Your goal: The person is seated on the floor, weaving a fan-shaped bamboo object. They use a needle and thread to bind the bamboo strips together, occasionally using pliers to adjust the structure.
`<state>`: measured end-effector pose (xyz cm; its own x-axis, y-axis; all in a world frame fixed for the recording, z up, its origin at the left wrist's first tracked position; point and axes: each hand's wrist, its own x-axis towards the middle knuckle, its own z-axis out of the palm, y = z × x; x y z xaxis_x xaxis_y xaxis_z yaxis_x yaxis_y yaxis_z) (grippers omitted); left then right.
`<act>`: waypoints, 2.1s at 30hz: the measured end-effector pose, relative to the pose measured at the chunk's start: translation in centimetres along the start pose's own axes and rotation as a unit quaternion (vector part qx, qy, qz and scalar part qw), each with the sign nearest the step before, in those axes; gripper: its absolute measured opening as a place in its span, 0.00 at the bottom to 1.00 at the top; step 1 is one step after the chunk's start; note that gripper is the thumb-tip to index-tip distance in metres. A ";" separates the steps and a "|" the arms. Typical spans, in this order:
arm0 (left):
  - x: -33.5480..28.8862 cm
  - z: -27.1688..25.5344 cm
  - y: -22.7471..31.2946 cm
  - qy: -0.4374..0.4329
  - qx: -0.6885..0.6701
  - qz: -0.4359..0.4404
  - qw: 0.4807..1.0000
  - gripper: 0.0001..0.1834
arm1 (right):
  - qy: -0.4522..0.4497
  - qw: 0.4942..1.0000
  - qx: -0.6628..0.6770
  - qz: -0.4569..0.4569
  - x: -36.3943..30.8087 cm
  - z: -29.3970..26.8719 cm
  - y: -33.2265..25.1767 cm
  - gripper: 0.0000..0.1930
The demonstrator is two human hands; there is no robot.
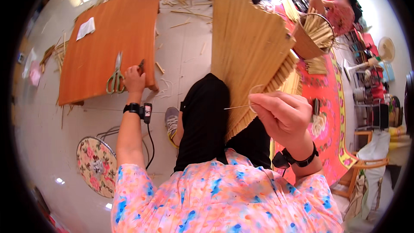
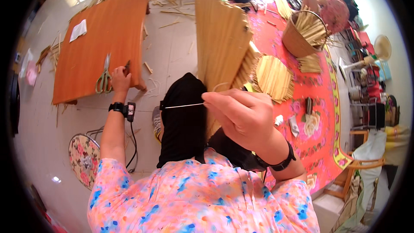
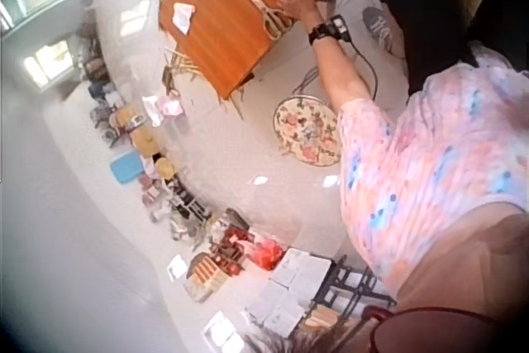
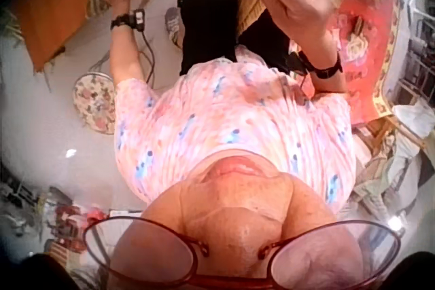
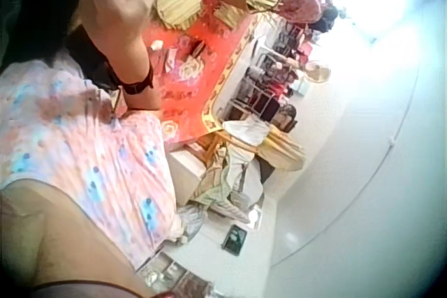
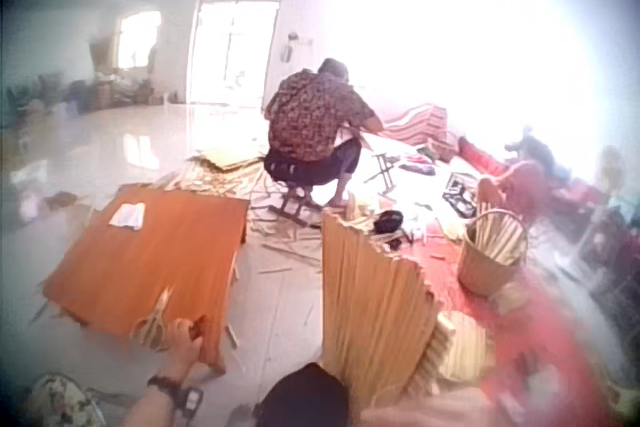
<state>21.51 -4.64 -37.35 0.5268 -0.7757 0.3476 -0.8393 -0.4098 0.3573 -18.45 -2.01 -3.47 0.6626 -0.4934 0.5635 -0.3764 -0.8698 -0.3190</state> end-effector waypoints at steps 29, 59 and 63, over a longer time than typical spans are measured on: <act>-7.7 -23.8 25.7 -0.170 -0.807 0.126 0.551 0.05 | 0.221 0.958 -0.107 0.150 -4.0 -0.6 0.5 0.14; 5.1 -17.8 22.9 -0.195 -0.832 0.015 0.520 0.11 | 0.215 0.928 0.020 0.303 -1.0 0.9 4.0 0.15; 6.7 -20.5 25.9 -0.250 -0.823 -0.022 0.509 0.09 | 0.187 0.942 -0.023 0.278 -1.5 0.3 3.9 0.14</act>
<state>6.11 -10.62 -7.98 0.0952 -0.9771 0.1903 0.6399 0.2064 0.7403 -20.68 -4.66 -5.79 0.0830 -0.8300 0.5516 -0.6315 -0.4720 -0.6152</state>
